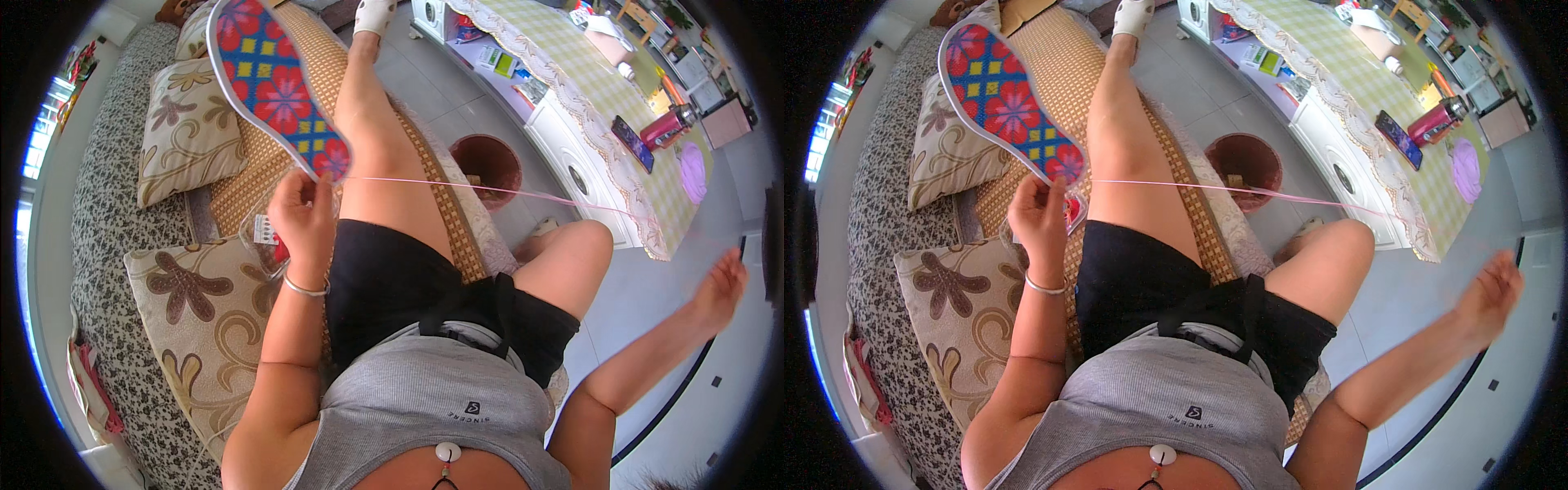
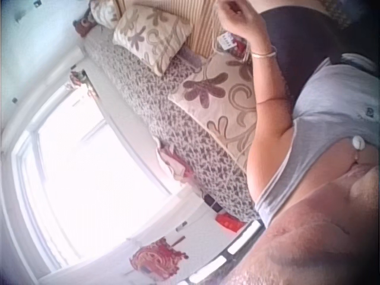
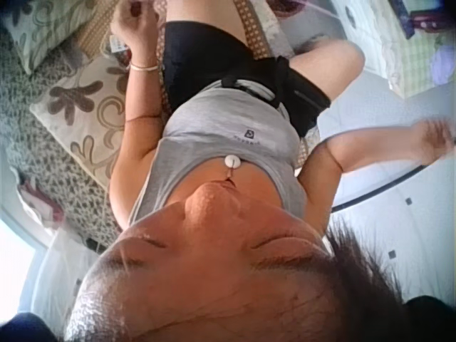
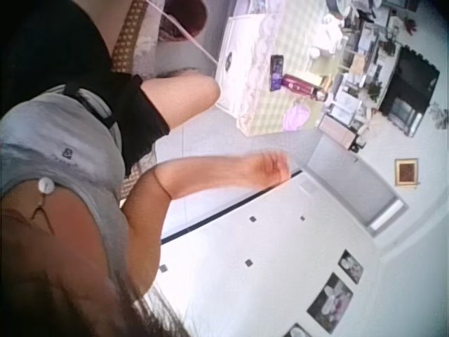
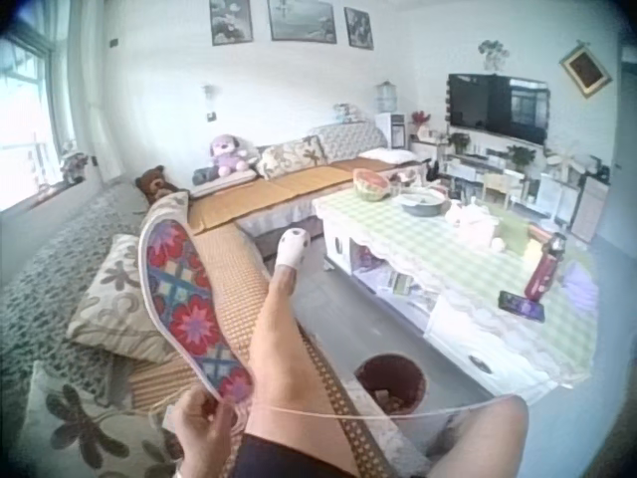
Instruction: The person sews a colorful decorative pattern onto a white shoe insole by hand using a needle and pink thread, repeatedly pulling the thread through the fabric.
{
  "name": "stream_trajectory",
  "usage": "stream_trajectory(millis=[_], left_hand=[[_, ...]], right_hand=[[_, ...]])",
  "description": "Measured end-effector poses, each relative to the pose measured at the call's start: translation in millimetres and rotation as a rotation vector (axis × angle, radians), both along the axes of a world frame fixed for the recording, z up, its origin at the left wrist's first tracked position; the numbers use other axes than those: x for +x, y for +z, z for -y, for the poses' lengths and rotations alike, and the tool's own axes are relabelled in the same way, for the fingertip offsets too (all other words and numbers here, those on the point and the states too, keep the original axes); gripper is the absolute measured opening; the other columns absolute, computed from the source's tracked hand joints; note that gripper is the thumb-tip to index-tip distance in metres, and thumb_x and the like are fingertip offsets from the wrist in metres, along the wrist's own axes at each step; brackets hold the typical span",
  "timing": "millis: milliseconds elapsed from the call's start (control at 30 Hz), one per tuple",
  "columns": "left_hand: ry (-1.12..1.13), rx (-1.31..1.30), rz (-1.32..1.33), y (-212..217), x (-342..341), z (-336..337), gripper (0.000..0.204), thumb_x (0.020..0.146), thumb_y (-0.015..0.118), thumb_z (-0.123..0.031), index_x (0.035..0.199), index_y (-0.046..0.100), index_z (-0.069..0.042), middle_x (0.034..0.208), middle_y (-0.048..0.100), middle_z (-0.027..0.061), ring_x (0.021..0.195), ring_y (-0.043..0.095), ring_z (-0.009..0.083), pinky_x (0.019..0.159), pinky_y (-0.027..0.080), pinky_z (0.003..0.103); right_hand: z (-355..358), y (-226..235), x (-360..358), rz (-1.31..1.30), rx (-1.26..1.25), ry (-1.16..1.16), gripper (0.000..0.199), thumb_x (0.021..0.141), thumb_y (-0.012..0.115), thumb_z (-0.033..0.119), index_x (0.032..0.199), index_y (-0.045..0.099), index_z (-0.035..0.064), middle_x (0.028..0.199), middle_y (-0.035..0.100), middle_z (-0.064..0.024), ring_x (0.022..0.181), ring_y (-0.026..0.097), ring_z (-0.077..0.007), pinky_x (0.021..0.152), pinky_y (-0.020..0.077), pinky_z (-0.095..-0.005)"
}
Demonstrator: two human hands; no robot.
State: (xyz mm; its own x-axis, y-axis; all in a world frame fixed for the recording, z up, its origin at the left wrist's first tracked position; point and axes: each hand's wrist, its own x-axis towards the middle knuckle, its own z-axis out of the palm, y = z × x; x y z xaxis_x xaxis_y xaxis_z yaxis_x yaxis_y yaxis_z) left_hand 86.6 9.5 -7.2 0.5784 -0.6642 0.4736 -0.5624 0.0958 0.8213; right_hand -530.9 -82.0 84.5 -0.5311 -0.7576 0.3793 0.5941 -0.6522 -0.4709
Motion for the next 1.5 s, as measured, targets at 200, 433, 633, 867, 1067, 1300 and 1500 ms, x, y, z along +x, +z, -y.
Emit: stream_trajectory(millis=[200,433,633,867,1067,1300,1500], left_hand=[[-0.347,-0.014,-0.646,8.0,-22.8,5.2,0.006,0.087,0.062,-0.004,0.084,0.060,0.000,0.071,0.060,0.0032,0.057,0.050,0.0076,0.053,0.039,0.021],[-0.561,0.010,-0.832,27.1,-78.6,-8.6,0.004,0.085,0.063,-0.002,0.087,0.060,-0.001,0.082,0.064,0.0058,0.064,0.054,0.0098,0.057,0.043,0.023],[-0.616,-0.052,-0.782,37.1,-92.1,-18.9,0.007,0.086,0.064,0.001,0.091,0.060,0.000,0.084,0.064,0.0024,0.069,0.055,0.0046,0.062,0.043,0.017],[-0.624,-0.119,-0.667,40.8,-95.6,-23.5,0.008,0.086,0.062,0.004,0.093,0.059,0.001,0.087,0.064,0.0027,0.077,0.058,0.0060,0.069,0.046,0.019],[-0.627,-0.071,-0.552,35.7,-89.4,-27.3,0.008,0.085,0.062,0.004,0.093,0.059,0.003,0.091,0.064,0.0037,0.078,0.058,0.0065,0.070,0.046,0.019],[-0.582,-0.068,-0.491,34.1,-91.9,-28.2,0.008,0.083,0.064,0.005,0.091,0.060,0.003,0.090,0.060,0.0035,0.074,0.056,0.0056,0.065,0.044,0.019],[-0.557,-0.068,-0.420,31.0,-92.4,-28.1,0.008,0.082,0.066,0.005,0.088,0.061,0.002,0.086,0.058,0.0024,0.068,0.051,0.0047,0.060,0.041,0.018]], right_hand=[[-24.7,-16.2,10.4,-0.396,0.177,-0.504,0.025,0.079,0.054,-0.002,0.101,0.054,-0.0138,0.081,0.056,-0.0186,0.073,0.059,-0.0262,0.066,0.0509,-0.0320],[-67.8,-25.7,322.1,-1.450,-0.010,-0.126,0.013,0.076,0.065,-0.001,0.088,0.062,0.0033,0.072,0.060,-0.0059,0.061,0.055,-0.0186,0.054,0.0433,-0.0296],[-68.2,-35.2,358.5,-1.495,-0.225,-0.110,0.019,0.068,0.067,0.000,0.086,0.061,0.0031,0.063,0.050,-0.0052,0.056,0.052,-0.0222,0.048,0.0418,-0.0328],[-70.7,-40.7,364.9,-1.515,-0.256,-0.107,0.019,0.068,0.067,0.001,0.085,0.061,0.0029,0.063,0.047,-0.0041,0.055,0.051,-0.0209,0.048,0.0417,-0.0318],[-73.0,-39.6,364.0,-1.560,-0.255,-0.107,0.019,0.068,0.066,0.001,0.086,0.061,0.0025,0.064,0.046,-0.0042,0.056,0.050,-0.0206,0.048,0.0418,-0.0318],[-75.1,-37.9,362.2,-1.562,-0.239,-0.082,0.018,0.069,0.066,0.003,0.085,0.060,0.0024,0.063,0.045,-0.0044,0.056,0.050,-0.0209,0.048,0.0416,-0.0320],[-74.7,-36.0,360.9,-1.606,-0.250,-0.083,0.018,0.069,0.066,0.004,0.086,0.059,0.0027,0.065,0.046,-0.0044,0.058,0.051,-0.0209,0.049,0.0422,-0.0322]])
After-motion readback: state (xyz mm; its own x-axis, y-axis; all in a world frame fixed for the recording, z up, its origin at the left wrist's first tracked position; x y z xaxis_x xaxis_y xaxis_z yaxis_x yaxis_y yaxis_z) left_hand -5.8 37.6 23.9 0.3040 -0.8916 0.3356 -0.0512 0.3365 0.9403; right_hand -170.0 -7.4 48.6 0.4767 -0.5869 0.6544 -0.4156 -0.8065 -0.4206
